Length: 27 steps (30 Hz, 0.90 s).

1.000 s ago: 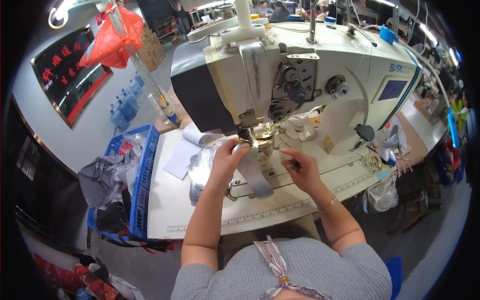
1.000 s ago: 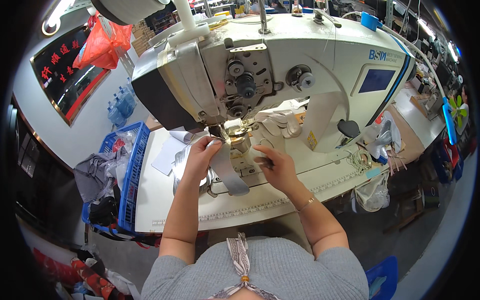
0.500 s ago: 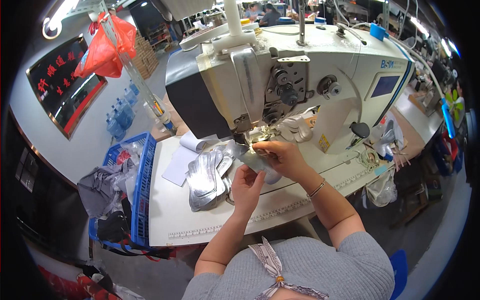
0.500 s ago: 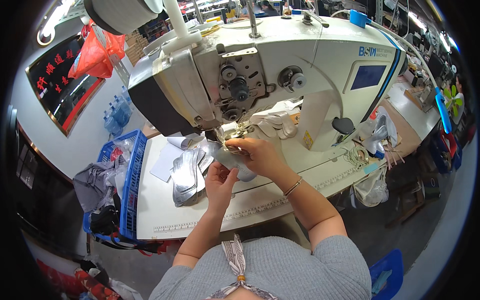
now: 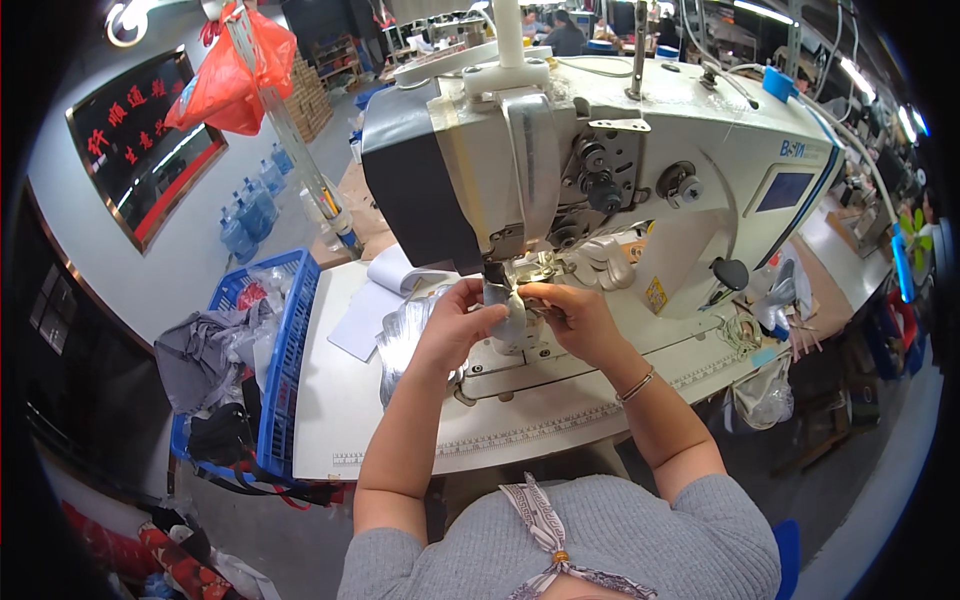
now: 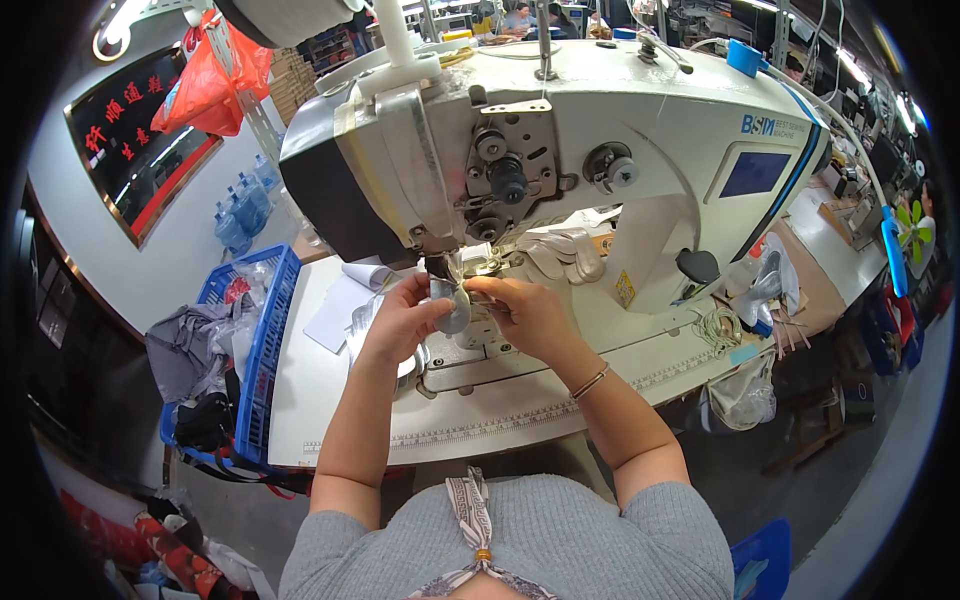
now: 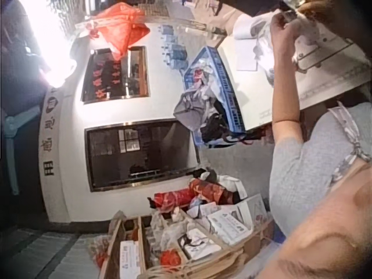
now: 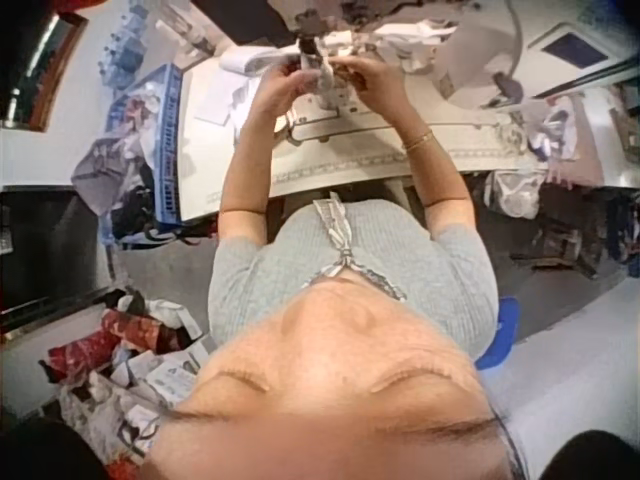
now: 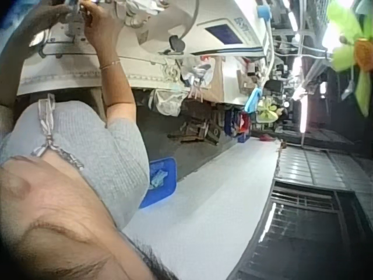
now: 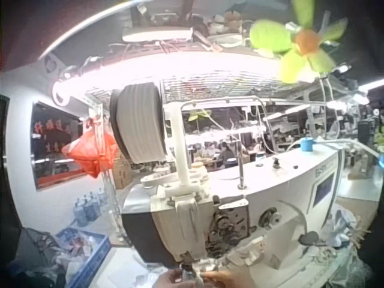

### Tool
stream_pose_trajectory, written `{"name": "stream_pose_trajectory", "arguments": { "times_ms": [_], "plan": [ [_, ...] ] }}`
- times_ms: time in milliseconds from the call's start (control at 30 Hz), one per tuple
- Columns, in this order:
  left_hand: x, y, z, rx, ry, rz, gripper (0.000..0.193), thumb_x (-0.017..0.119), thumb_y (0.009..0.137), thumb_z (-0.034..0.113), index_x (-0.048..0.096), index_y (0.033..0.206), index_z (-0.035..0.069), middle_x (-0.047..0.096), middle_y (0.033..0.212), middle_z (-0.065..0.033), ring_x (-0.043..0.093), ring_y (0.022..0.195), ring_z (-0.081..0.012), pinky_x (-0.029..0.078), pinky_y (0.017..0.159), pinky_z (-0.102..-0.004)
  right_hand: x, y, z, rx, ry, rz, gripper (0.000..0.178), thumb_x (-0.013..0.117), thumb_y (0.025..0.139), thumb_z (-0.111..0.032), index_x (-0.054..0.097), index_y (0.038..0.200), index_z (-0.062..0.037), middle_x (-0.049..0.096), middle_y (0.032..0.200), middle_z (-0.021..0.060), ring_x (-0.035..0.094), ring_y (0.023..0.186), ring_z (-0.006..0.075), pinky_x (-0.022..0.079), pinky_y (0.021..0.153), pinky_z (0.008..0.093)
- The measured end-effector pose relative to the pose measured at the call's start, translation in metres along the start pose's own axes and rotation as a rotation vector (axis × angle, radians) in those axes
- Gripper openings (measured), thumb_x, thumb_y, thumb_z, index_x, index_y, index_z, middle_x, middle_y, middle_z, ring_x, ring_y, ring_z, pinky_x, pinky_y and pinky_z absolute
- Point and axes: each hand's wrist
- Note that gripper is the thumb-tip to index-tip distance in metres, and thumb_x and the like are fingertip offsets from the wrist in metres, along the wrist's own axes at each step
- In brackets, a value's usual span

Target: The person stitches shoe insole components together using a sewing machine, then stacks the sewn insoles on the table by hand.

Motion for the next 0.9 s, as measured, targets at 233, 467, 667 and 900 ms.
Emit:
{"name": "stream_pose_trajectory", "arguments": {
  "times_ms": [233,467,667,900],
  "plan": [
    [-0.002,0.02,0.009,0.079,-0.008,0.023,0.028,0.057,0.079,-0.007,0.054,0.106,-0.002,0.061,0.097,-0.0075,0.063,0.085,-0.0154,0.053,0.075,-0.0279,0.0,0.0,-0.004,-0.025,-0.047,0.037,0.035,0.064,0.078,0.002,0.064,0.109,-0.0155,0.064,0.079,0.0085,0.061,0.064,0.0196,0.048,0.058,0.0298],
    [0.001,0.014,-0.02,0.185,-0.19,0.233,0.036,0.062,0.077,-0.005,0.046,0.108,0.003,0.057,0.094,-0.0091,0.059,0.076,-0.0163,0.05,0.063,-0.0274,-0.001,0.0,-0.007,0.004,-0.1,0.038,0.03,0.064,0.08,-0.005,0.064,0.107,-0.018,0.063,0.076,0.0076,0.061,0.065,0.0236,0.048,0.058,0.0335],
    [0.039,-0.008,-0.034,0.377,-0.327,0.342,0.031,0.06,0.08,-0.007,0.045,0.099,0.011,0.052,0.093,-0.0044,0.058,0.083,-0.015,0.051,0.076,-0.0261,-0.002,0.0,-0.007,0.005,-0.125,0.021,0.035,0.062,0.08,-0.006,0.059,0.111,-0.0217,0.063,0.077,0.0073,0.061,0.067,0.0264,0.048,0.058,0.0381],
    [0.045,-0.023,-0.057,0.627,0.28,0.481,0.027,0.068,0.083,0.007,0.042,0.092,0.01,0.046,0.082,0.0006,0.042,0.068,-0.0045,0.035,0.06,-0.0178,0.001,0.002,-0.006,-0.018,-0.088,0.071,0.028,0.065,0.081,-0.006,0.064,0.107,-0.0168,0.062,0.073,0.0066,0.059,0.061,0.0194,0.046,0.056,0.0306]
  ]
}}
Point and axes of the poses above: each hand's wrist, its own y-axis towards the middle knuckle, its own x-axis out of the palm, z = x × y
